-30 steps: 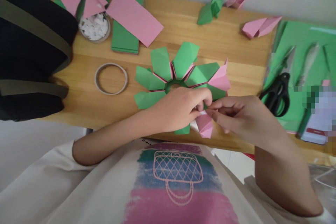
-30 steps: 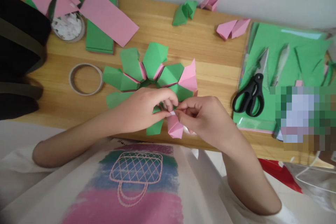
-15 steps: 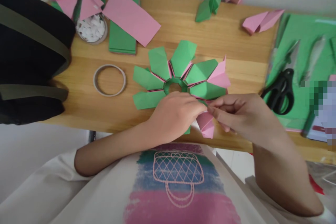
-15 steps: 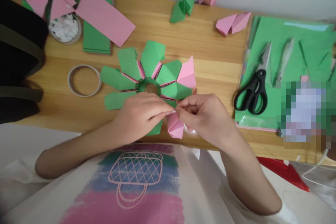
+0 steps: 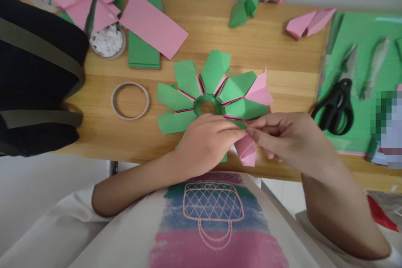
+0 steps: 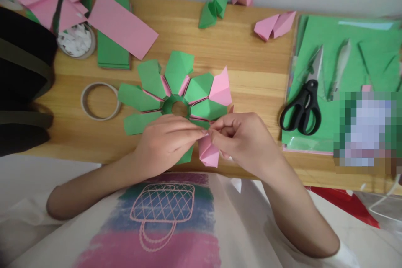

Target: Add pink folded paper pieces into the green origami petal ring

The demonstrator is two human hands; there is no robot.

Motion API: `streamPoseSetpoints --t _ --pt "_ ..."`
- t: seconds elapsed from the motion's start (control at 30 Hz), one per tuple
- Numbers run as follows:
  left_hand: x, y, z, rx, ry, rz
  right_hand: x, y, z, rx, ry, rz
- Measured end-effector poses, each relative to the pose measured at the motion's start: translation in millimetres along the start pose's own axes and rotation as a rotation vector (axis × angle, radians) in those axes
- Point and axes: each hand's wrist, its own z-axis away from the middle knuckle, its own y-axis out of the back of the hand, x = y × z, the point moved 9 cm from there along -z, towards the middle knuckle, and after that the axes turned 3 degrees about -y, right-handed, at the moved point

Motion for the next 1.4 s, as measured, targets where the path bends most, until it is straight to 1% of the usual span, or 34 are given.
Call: streamPoseSetpoints --t 0.2,0.5,0.7,0.97,1.23,1.4 --pt "1.3 3.6 0.7 0.045 -0.003 0.024 -4.8 1.4 1.9 0.03 0.026 0.03" --pt "0.0 3.1 0.1 0.054 0.008 0.042 -8.5 2.6 4.9 0.053 0.073 0.102" --pt "-2.9 -0.4 -1.1 0.006 0.041 0.079 -11.9 1.3 6.0 0.044 0.083 0.124" --pt "-4.1 -2.0 -0.5 -0.016 0.062 0.101 -10.3 0.4 6.3 0.045 0.072 0.132" --pt "-4.7 -1.2 0.5 0.013 0.061 0.102 -7.8 0.8 5.1 0.043 0.05 0.113" --pt "-4.1 -0.9 0.2 0.008 0.052 0.111 -7.7 0.6 5.1 0.043 0.054 0.102"
